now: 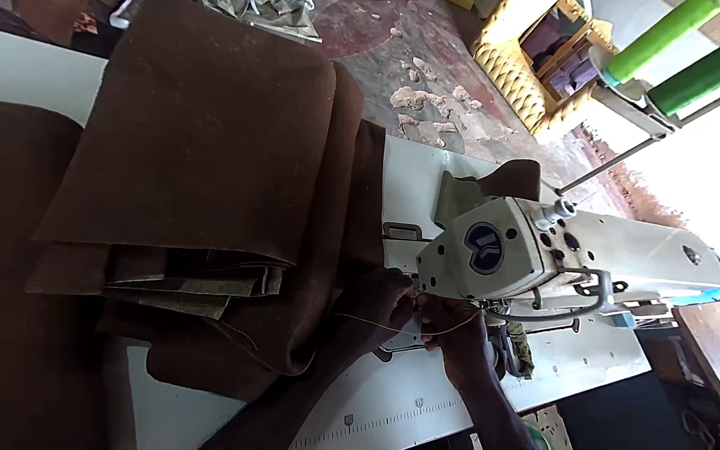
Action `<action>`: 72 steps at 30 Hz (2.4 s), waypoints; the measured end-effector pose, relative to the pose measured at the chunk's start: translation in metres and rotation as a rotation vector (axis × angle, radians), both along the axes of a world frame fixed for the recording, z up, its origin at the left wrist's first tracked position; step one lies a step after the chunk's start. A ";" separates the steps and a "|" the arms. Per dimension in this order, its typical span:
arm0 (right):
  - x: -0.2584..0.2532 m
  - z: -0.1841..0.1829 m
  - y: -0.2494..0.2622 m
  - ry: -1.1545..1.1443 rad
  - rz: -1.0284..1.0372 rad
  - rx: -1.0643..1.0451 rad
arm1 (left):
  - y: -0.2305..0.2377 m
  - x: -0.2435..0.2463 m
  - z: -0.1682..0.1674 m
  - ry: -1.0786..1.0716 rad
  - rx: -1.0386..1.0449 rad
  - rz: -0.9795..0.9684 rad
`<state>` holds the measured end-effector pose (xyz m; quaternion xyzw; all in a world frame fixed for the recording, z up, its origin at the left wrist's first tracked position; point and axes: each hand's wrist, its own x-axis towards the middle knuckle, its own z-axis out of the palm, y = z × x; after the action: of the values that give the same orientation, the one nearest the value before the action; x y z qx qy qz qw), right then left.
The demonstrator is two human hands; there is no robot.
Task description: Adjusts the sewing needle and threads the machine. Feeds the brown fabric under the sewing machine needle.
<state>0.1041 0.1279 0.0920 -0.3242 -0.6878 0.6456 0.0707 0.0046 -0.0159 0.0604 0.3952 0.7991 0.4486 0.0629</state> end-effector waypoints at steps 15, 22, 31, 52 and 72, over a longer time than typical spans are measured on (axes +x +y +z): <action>0.100 -0.024 -0.010 0.190 0.034 0.539 | -0.002 -0.004 0.034 -0.150 -0.184 -0.046; 0.102 -0.042 -0.011 0.301 0.102 0.772 | 0.007 0.006 -0.084 0.183 0.042 0.128; 0.102 -0.040 -0.009 0.243 0.129 0.798 | 0.008 0.006 -0.067 0.066 0.074 0.143; 0.104 -0.039 -0.007 0.225 0.157 0.790 | 0.007 -0.001 -0.017 0.137 0.041 0.154; 0.104 -0.039 -0.009 0.235 0.144 0.747 | 0.007 -0.001 -0.013 0.110 0.018 0.146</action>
<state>0.2077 0.1193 0.0527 -0.1509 -0.8834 0.3872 0.2165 0.0038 -0.0085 0.0473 0.3604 0.8240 0.4369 -0.0177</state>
